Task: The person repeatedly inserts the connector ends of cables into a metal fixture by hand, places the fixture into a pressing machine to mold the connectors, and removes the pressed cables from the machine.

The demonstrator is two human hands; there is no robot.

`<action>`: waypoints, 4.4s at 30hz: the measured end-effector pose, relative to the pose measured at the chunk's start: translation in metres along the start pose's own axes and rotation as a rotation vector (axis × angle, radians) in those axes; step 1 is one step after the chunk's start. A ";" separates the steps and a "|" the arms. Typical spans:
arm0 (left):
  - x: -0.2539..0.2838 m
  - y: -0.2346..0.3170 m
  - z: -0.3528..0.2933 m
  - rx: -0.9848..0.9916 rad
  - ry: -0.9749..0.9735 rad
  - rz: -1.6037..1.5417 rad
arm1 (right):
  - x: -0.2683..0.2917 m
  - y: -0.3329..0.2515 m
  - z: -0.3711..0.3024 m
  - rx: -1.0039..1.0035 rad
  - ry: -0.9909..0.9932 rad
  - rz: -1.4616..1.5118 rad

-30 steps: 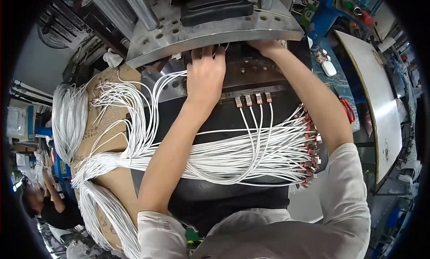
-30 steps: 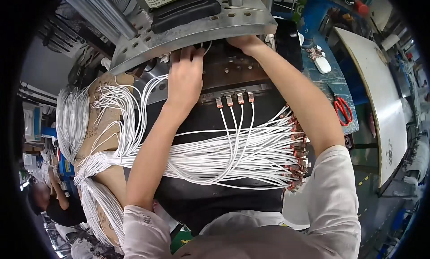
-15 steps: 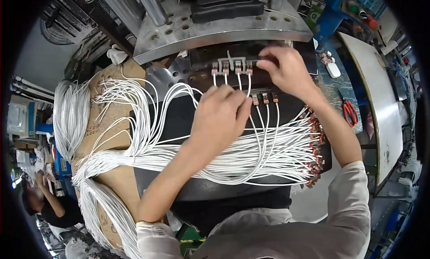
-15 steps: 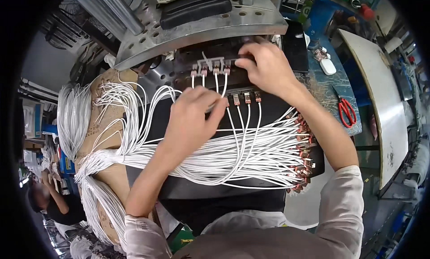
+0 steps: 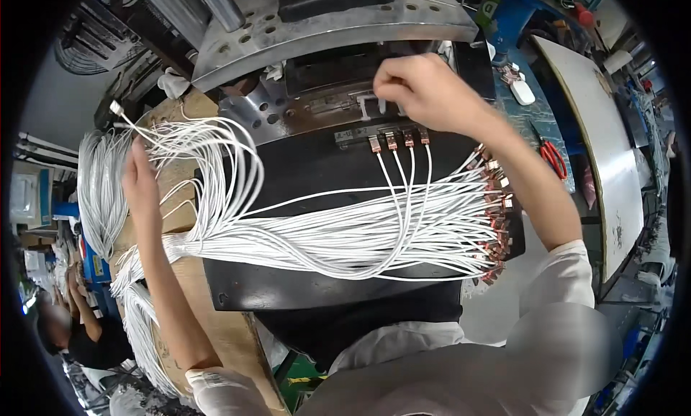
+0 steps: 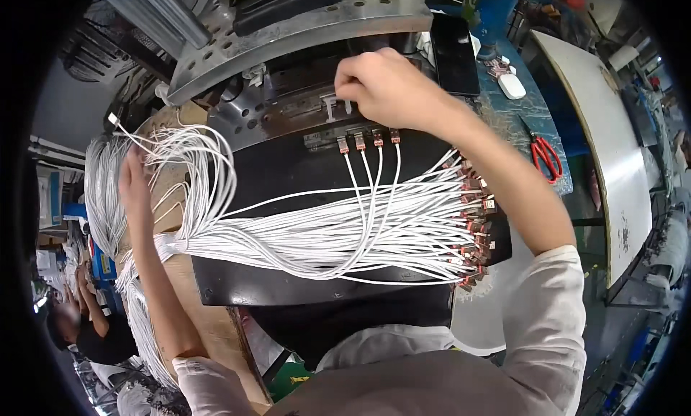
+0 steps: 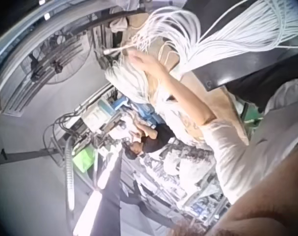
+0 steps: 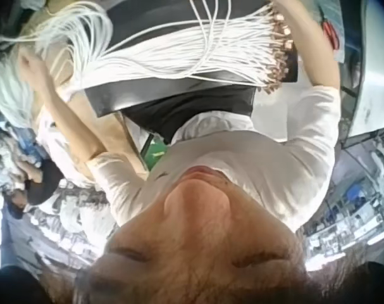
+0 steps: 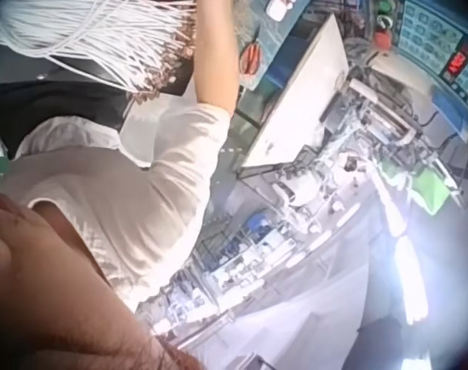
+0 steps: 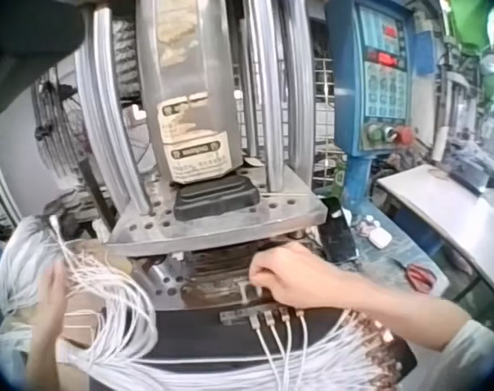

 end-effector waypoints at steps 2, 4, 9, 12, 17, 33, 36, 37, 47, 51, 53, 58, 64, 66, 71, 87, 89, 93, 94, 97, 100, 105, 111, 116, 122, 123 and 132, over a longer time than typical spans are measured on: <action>-0.011 0.003 -0.028 -0.184 0.116 0.161 | 0.018 0.005 -0.027 -0.019 -0.073 0.056; -0.060 0.048 -0.088 -0.397 0.073 0.341 | 0.033 0.026 -0.068 -0.318 -0.366 0.083; -0.189 0.165 -0.189 -0.767 -0.690 0.342 | -0.006 0.046 -0.067 -0.013 0.005 -0.554; -0.213 0.171 -0.182 -0.730 -0.686 0.352 | -0.011 0.028 -0.061 -0.247 -0.081 -0.332; -0.217 0.184 -0.181 -0.660 -0.716 0.360 | -0.015 0.038 -0.029 -0.237 -0.222 0.182; -0.259 0.144 -0.040 -0.758 -0.302 0.456 | 0.044 0.147 0.079 0.092 0.435 -1.000; -0.264 0.148 -0.035 -0.696 -0.345 0.446 | 0.041 0.146 0.075 0.040 0.405 -0.964; -0.266 0.145 -0.035 -0.697 -0.345 0.432 | 0.039 0.144 0.075 0.042 0.404 -0.964; -0.263 0.152 -0.046 -0.850 -0.192 0.456 | 0.020 0.108 0.083 0.188 0.493 -0.646; -0.216 0.145 -0.079 -0.798 -0.265 0.486 | -0.020 0.049 0.038 -0.045 0.288 -0.306; -0.177 0.148 -0.117 -0.663 -0.449 0.288 | -0.038 -0.006 -0.032 0.021 -0.019 0.070; -0.088 0.088 -0.239 -0.267 -1.460 -1.153 | -0.147 -0.052 -0.184 0.311 -1.093 1.079; -0.114 -0.056 -0.376 0.760 -0.797 -1.529 | -0.312 0.031 -0.345 -0.783 0.377 1.267; -0.137 -0.077 -0.390 0.741 -0.567 -1.230 | -0.334 0.052 -0.355 -0.640 0.568 1.173; -0.142 -0.074 -0.386 0.657 -0.368 -0.948 | -0.333 0.048 -0.319 -0.451 0.697 1.333; -0.101 0.046 -0.293 0.402 -1.588 -0.463 | -0.276 -0.011 -0.252 -0.551 -0.253 1.634; -0.103 0.087 -0.256 -0.089 -1.596 -0.560 | -0.208 -0.068 -0.210 -0.208 -0.569 1.273; -0.148 0.144 -0.168 -0.636 -0.711 0.096 | -0.094 -0.080 -0.138 0.266 -0.330 0.549; -0.166 0.146 -0.159 -0.708 -0.708 0.085 | -0.077 -0.071 -0.115 0.172 -0.206 0.228; -0.192 0.129 -0.140 -0.832 -0.733 0.201 | -0.050 -0.031 -0.074 -0.008 -0.028 -0.390; -0.166 0.099 -0.083 -0.517 -0.764 0.689 | -0.050 -0.005 -0.077 0.031 -0.112 -0.324; -0.132 0.100 -0.088 -0.717 -0.723 0.419 | -0.034 -0.019 -0.086 -0.335 -0.075 0.109; -0.126 0.115 -0.120 -0.613 -1.067 0.427 | -0.014 0.006 -0.083 -0.154 -0.139 -0.269; -0.127 0.110 -0.121 -0.798 -0.887 0.369 | -0.037 0.004 -0.064 0.015 -0.298 0.064; -0.111 0.092 -0.119 -0.385 -0.582 -0.194 | -0.015 -0.040 -0.050 -0.109 -0.430 0.125; -0.109 0.090 -0.120 -0.348 -0.538 -0.180 | 0.000 -0.040 -0.052 -0.206 -0.499 0.064; -0.136 0.119 -0.091 -0.071 -1.394 -0.453 | 0.038 -0.009 -0.112 -0.439 -0.368 0.189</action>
Point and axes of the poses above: each hand's wrist, its own z-axis towards the middle knuckle, its own x-axis out of the back of the hand, y = z × x, the point moved 2 cm from there along z, towards the middle knuckle, and after that the axes turned 11 degrees about -y, right-handed, at the moved point
